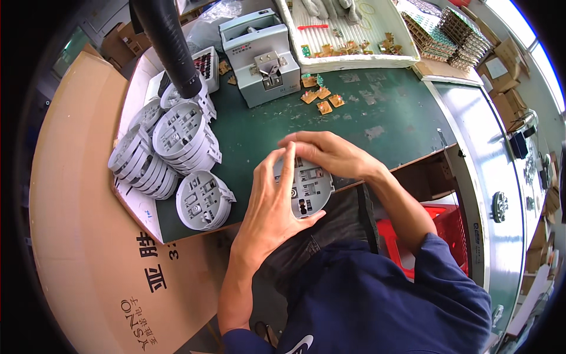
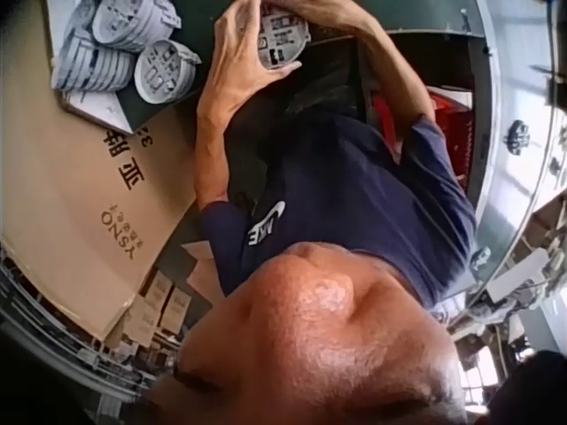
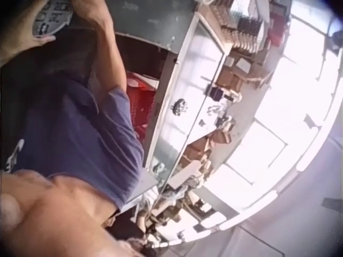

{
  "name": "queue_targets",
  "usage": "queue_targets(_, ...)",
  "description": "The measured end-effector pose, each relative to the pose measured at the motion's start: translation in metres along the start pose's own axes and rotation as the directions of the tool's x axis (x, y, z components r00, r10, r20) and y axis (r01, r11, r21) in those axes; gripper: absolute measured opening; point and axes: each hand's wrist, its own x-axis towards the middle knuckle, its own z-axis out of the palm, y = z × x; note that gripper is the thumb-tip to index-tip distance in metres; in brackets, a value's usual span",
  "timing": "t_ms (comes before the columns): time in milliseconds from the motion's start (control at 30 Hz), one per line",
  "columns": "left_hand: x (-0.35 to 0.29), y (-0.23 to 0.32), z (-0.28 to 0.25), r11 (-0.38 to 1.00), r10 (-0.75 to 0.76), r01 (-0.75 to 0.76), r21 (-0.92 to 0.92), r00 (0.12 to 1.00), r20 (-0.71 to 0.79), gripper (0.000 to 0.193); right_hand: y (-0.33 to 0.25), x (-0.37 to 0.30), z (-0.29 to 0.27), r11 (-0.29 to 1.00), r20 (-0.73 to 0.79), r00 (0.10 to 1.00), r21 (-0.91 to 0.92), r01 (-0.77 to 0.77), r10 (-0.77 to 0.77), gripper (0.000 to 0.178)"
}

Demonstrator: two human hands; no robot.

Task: Assembling small electronic components into plastic housings using a suspended electric screwdriver.

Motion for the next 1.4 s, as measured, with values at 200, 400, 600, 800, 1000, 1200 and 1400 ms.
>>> queue_targets(200, 0.0, -0.021, 0.028, 0.932, -0.169, 0.218, 0.291, 0.968, -0.185, 0.123, 0.031, 0.024, -0.055, 0.865, -0.395, 0.907, -0.496, -0.078, -0.144, 0.039)
queue_targets(400, 0.008, -0.027, 0.004, 0.962, -0.185, 0.195, 0.191, 0.98, -0.071, 0.12, 0.039, 0.032, -0.054, 0.563, -0.285, 0.955, -0.804, -0.192, -0.081, 0.025)
queue_targets(600, 0.023, -0.022, -0.006, 0.96, -0.278, 0.273, 0.061, 0.954, 0.111, 0.11, 0.034, 0.023, -0.062, 0.756, -0.214, 0.966, -0.653, -0.031, -0.146, 0.025)
queue_targets(800, 0.015, -0.022, 0.011, -0.192, -0.187, -0.081, -0.978, 0.981, -0.045, 0.096, 0.026, 0.014, -0.066, 0.848, -0.225, 0.973, -0.524, -0.084, -0.042, 0.028)
queue_targets(1000, 0.021, -0.029, 0.027, -0.668, -0.115, -0.112, -0.735, 0.992, -0.047, 0.093, 0.024, 0.0, -0.049, 0.997, -0.335, 0.94, -0.032, -0.074, 0.059, 0.03)
queue_targets(1200, 0.02, -0.039, 0.028, -0.642, -0.088, -0.099, -0.76, 0.995, -0.056, 0.098, 0.018, -0.02, -0.043, 0.797, -0.281, 0.937, -0.604, -0.007, -0.205, 0.032)
queue_targets(1400, 0.017, -0.043, 0.027, -0.449, -0.072, -0.046, -0.892, 0.997, -0.014, 0.104, 0.015, -0.035, -0.051, 0.879, -0.307, 0.949, -0.469, -0.081, -0.077, 0.032)
